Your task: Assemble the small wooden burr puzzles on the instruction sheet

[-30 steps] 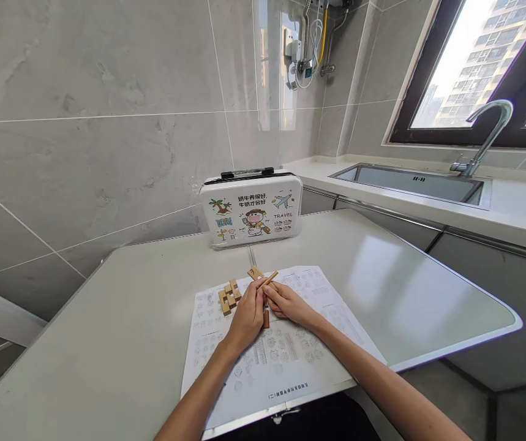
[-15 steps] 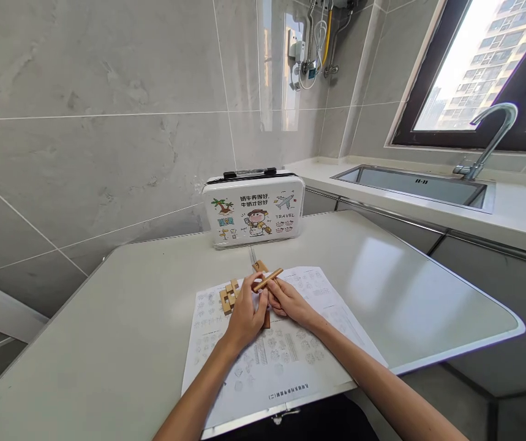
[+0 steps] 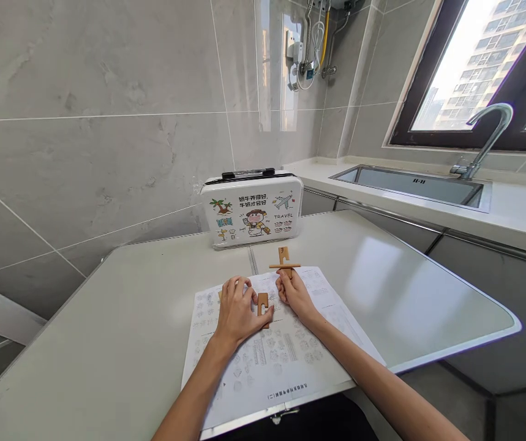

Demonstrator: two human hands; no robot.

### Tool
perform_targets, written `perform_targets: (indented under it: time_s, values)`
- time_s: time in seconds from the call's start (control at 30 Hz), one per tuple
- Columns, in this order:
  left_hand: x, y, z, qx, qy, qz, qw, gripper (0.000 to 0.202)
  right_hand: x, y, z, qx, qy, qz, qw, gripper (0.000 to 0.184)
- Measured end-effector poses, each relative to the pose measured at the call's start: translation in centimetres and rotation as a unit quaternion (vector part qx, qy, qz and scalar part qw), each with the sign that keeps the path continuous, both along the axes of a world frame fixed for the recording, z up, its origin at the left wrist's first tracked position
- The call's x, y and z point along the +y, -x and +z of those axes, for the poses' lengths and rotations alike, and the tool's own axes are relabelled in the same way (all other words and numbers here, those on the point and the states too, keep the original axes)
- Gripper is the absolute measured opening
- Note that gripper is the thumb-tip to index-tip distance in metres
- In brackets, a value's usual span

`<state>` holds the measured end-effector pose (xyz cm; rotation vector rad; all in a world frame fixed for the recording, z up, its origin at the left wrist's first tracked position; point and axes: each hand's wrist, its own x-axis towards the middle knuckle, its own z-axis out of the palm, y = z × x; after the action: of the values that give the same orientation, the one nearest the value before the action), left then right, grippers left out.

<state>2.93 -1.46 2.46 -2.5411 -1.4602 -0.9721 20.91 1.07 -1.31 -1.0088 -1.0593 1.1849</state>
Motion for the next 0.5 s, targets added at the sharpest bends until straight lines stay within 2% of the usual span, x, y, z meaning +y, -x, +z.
perform_targets:
  time_s: [0.2,0.5]
  values:
    - [0.12,-0.03,-0.51,0.002,0.009,0.005,1.000,0.031,0.11,-0.04,-0.31,-0.006,-0.014,-0.028,0.999,0.052]
    - [0.21,-0.15,-0.88,-0.046,0.036,0.003,0.998,0.035,0.08,0.00,-0.35,-0.021,-0.023,-0.039,0.999,0.052]
